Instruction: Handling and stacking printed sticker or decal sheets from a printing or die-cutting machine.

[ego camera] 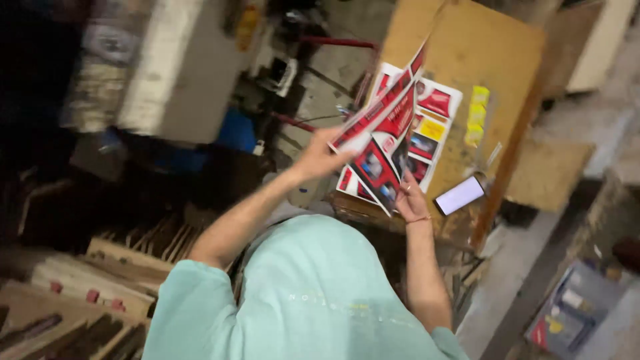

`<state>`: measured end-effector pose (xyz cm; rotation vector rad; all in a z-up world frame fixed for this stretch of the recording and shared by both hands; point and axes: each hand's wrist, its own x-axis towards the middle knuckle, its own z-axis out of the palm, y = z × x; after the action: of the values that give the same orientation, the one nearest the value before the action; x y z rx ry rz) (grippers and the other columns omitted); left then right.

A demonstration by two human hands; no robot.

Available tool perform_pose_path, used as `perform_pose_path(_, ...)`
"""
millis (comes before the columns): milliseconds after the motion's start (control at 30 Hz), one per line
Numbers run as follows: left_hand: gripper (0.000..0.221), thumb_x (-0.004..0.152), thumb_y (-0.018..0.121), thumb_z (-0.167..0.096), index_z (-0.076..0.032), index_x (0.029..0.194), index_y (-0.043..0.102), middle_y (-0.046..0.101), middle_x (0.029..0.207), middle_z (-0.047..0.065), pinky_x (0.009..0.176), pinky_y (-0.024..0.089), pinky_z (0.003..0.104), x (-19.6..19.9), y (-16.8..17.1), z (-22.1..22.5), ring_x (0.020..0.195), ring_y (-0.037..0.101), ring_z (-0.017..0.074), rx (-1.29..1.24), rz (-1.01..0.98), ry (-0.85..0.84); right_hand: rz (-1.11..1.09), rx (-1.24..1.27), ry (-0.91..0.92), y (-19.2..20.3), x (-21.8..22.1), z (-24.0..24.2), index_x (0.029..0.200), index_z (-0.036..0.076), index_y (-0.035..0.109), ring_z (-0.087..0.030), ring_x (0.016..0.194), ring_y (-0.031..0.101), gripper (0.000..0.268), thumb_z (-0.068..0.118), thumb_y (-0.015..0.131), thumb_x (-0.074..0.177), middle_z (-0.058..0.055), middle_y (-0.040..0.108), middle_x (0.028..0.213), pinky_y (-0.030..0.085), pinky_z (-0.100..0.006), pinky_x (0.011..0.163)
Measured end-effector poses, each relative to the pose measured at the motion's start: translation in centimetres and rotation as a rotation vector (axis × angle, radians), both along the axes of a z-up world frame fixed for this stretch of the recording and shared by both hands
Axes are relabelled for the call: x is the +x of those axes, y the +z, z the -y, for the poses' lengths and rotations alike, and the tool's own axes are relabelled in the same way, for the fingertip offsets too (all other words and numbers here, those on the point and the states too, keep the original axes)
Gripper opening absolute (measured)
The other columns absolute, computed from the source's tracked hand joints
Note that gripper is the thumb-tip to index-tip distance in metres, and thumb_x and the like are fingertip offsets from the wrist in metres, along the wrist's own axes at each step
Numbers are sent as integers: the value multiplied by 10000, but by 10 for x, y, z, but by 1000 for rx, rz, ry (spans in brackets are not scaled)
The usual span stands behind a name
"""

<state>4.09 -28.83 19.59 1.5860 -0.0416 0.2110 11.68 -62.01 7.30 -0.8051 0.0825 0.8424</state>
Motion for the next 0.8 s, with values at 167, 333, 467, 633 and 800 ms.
perform_pose_path(167,328,916,721,-86,0,1230,686,742,1020,59,805,562,294,-44,-16,-146,898,662,90,-47,-136,374,115,-123,37,61,37,-139,1544,-16,414,-180,1094,655,633,2,649,956,-113,663,1227,532,-320,990)
perform_pose_path(333,234,882,749,-46,7,1101,687,720,854,55,570,555,299,-57,-135,-264,649,655,93,-200,-347,585,301,-350,86,38,55,-296,1473,15,509,-67,650,537,580,-72,621,910,-17,622,854,411,-210,549)
perform_pose_path(467,180,797,778,-55,-17,956,701,729,763,67,490,556,325,-28,-183,-315,548,663,131,-279,-646,820,384,-788,-29,-50,78,-391,1316,13,562,-93,625,591,461,-41,638,864,-35,680,835,463,-247,497)
perform_pose_path(633,200,726,817,-123,-65,898,734,759,739,73,528,562,304,6,-225,-343,547,693,133,-130,-832,946,513,-1062,-85,-102,108,-409,1301,29,597,-120,639,625,427,-24,580,877,-54,727,844,483,-272,512)
perform_pose_path(800,254,740,841,-116,-57,962,733,741,747,84,504,527,331,6,-201,-338,575,660,164,-48,-635,884,579,-910,-34,-109,135,-380,1310,28,589,-99,698,635,464,-43,608,851,-32,700,855,511,-240,591)
